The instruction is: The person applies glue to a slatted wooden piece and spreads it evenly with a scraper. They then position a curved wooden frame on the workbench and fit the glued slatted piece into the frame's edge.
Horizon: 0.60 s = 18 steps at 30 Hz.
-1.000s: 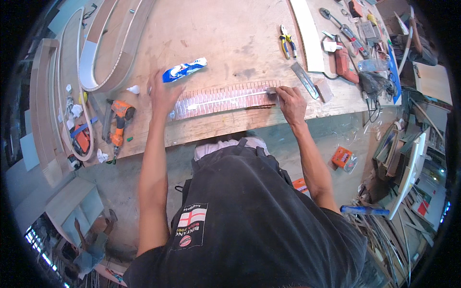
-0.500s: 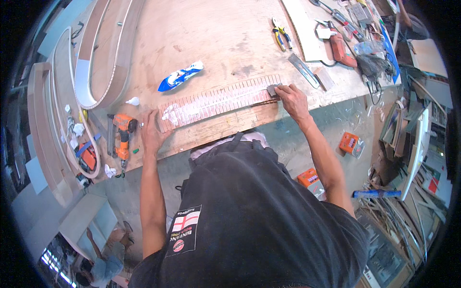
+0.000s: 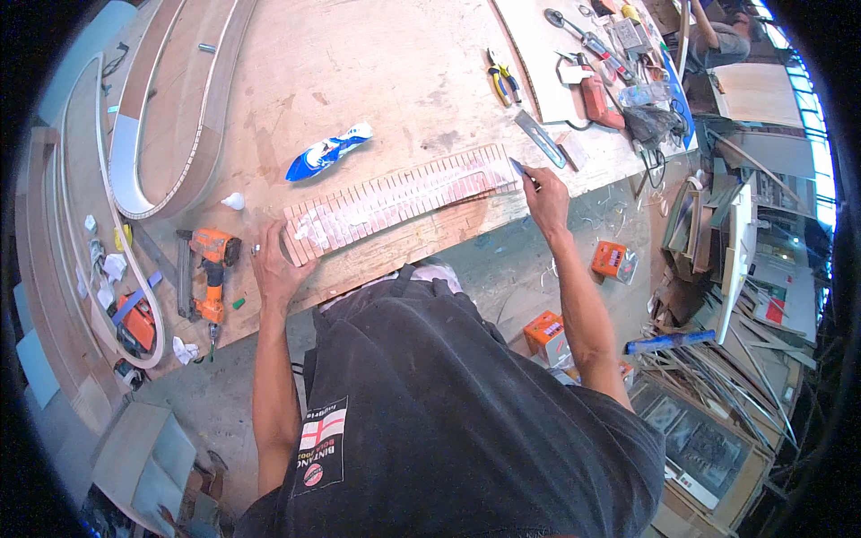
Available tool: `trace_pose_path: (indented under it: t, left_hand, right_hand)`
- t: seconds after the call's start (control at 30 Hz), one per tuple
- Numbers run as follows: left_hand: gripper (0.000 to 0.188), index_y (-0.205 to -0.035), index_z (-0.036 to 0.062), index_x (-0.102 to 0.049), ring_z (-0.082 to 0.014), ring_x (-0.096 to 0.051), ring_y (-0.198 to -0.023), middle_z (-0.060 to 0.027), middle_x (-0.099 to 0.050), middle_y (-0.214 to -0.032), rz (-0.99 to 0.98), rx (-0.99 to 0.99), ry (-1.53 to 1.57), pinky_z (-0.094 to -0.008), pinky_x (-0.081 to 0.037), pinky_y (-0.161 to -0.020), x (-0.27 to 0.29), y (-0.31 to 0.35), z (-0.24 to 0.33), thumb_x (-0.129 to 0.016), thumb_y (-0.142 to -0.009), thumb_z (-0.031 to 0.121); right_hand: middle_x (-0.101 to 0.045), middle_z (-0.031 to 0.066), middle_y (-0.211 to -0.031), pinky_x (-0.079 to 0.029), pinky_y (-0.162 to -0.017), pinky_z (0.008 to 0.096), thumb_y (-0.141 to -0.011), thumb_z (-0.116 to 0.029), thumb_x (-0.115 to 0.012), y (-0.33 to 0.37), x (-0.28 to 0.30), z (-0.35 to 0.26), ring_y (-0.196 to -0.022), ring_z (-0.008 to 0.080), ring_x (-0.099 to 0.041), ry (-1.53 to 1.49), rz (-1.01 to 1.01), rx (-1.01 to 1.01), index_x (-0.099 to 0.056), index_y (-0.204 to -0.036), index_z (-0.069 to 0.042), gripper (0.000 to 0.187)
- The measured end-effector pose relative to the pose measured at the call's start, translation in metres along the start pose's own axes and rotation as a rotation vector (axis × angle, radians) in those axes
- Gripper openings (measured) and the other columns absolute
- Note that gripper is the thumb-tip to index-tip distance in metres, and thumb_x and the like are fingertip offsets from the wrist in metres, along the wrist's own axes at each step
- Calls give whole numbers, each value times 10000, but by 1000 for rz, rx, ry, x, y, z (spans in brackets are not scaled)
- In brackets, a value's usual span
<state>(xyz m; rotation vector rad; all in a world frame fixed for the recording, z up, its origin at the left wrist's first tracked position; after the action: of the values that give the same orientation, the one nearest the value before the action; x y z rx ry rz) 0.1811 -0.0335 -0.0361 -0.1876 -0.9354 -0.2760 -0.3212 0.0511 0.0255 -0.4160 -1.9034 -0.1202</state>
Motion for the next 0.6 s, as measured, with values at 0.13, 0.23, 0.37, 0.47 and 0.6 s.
trace_pose_path:
  t: [0.13, 0.23, 0.37, 0.47, 0.6]
  left_hand:
    - [885, -1335, 48, -498, -359, -556, -1234, -159, -579, -1315, 50, -70, 32, -467, -473, -996, -4, 5, -6, -914, -573, 214]
    - [887, -1338, 47, -493, -357, -558, -1230, -161, -582, -1313, 62, -83, 45, -470, -467, -1002, -6, 6, -8, -913, -574, 211]
    - [896, -1342, 53, -492, -356, -558, -1217, -158, -585, -1311, 26, -55, 91, -467, -458, -1005, -6, 5, -11, -916, -570, 216]
    - [899, -1344, 57, -492, -355, -558, -1210, -154, -588, -1307, 6, -38, 101, -467, -454, -999, -5, 4, -11, -915, -569, 224]
    - [895, -1344, 61, -495, -353, -557, -1211, -145, -589, -1306, 31, -59, 72, -473, -444, -1004, -6, 5, -13, -912, -570, 224]
  right_hand:
    - [-703, 169, -902, -544, -743, 407, -878, -110, -695, -11, -21, 6, -776, 311, -692, 85, 51, -83, -759, -1085, -44, 227]
    - [-708, 170, -929, -547, -761, 416, -875, -109, -690, -21, -31, -10, -797, 323, -697, 127, 89, -92, -764, -1079, -52, 224]
    - [-710, 176, -970, -548, -801, 444, -880, -130, -672, -28, -38, -20, -876, 362, -695, 218, 88, -133, -765, -1066, -50, 223]
    - [-710, 180, -967, -547, -807, 447, -880, -140, -669, -29, -40, -20, -888, 367, -694, 262, 92, -159, -765, -1057, -49, 221]
    - [-704, 194, -944, -544, -806, 451, -875, -131, -667, -30, -48, -14, -887, 373, -690, 269, 75, -182, -767, -1034, -49, 205]
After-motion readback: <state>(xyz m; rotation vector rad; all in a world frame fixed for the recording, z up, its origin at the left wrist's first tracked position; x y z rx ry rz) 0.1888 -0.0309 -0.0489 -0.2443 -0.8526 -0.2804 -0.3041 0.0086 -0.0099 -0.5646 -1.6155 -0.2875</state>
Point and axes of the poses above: each hand's wrist, its own y-axis away from the middle knuckle, its own x-axis out of the back of the hand, z = x × y, the point moved 3 cm from there along -y, towards the middle knuckle
